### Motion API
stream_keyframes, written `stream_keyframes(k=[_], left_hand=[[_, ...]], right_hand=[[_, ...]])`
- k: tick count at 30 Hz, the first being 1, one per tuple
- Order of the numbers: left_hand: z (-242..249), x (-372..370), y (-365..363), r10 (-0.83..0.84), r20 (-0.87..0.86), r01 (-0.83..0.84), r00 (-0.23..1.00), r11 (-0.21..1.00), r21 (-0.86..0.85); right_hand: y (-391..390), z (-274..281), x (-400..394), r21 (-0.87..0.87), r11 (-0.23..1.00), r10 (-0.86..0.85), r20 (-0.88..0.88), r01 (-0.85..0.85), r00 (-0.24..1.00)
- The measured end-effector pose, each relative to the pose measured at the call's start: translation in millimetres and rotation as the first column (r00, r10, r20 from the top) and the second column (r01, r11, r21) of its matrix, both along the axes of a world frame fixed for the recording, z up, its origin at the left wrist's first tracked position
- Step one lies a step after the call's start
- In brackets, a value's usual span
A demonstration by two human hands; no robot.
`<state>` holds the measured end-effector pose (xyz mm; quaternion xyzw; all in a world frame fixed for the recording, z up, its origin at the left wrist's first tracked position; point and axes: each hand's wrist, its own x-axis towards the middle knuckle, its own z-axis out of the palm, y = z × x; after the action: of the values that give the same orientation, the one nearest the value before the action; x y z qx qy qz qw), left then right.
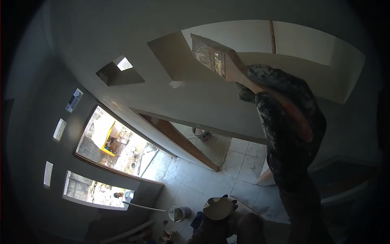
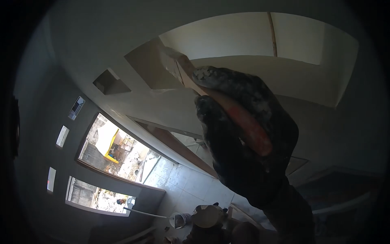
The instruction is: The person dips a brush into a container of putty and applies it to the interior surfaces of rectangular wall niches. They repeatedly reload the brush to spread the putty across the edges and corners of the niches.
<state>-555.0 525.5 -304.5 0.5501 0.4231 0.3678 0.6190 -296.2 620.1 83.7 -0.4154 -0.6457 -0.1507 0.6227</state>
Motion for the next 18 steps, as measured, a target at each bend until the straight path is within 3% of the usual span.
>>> stream_keyframes(k=[1,2,4,6,8,9,10,12,13,15,16,17,18], left_hand=[[6,4,12,-0.079,-0.553,0.321,0.829,0.878,0.355],[16,4,23,0.15,-0.899,0.697,0.412,0.583,0.417],[22,13,33,0.185,-0.856,0.669,0.484,0.553,0.497],[34,19,38,0.218,-0.812,0.637,0.541,0.525,0.565],[44,23,39,0.202,-0.704,0.382,0.681,0.722,0.576],[40,27,41,0.197,-0.775,0.375,0.6,0.787,0.491],[28,26,45,0.203,-0.766,0.372,0.61,0.78,0.504],[-3,17,50,0.152,-0.537,0.25,0.83,0.759,0.601],[-19,13,52,0.16,-0.524,0.241,0.837,0.751,0.614],[-53,9,59,0.045,-0.408,0.25,0.912,0.728,0.638],[-75,14,64,0.053,-0.394,0.24,0.918,0.717,0.655],[-102,19,73,0.089,-0.543,0.311,0.835,0.738,0.599],[-130,21,79,0.118,-0.679,0.371,0.725,0.764,0.528]], right_hand=[[13,-3,-1,0.048,0.989,0.146,-0.147,-0.14,0.978],[24,-4,-2,0.112,0.956,0.292,-0.281,-0.27,0.914],[44,1,-5,0.114,0.952,0.305,-0.237,-0.286,0.922],[75,6,-8,0.301,0.924,0.298,-0.176,-0.236,0.938],[88,11,-13,0.287,0.932,0.275,-0.164,-0.22,0.948],[95,12,-14,0.268,0.942,0.257,-0.182,-0.204,0.949],[104,15,-13,0.276,0.94,0.255,-0.168,-0.203,0.952],[118,17,-9,0.418,0.905,0.097,-0.014,-0.082,0.995],[112,17,-7,0.233,0.956,0.19,-0.028,-0.179,0.981],[120,22,-6,0.287,0.948,0.149,-0.007,-0.141,0.989],[124,25,-5,0.328,0.939,0.11,-0.007,-0.102,0.994],[122,25,-4,0.343,0.933,0.11,0.003,-0.105,0.994],[117,24,-1,0.283,0.934,0.223,0.024,-0.221,0.975]])
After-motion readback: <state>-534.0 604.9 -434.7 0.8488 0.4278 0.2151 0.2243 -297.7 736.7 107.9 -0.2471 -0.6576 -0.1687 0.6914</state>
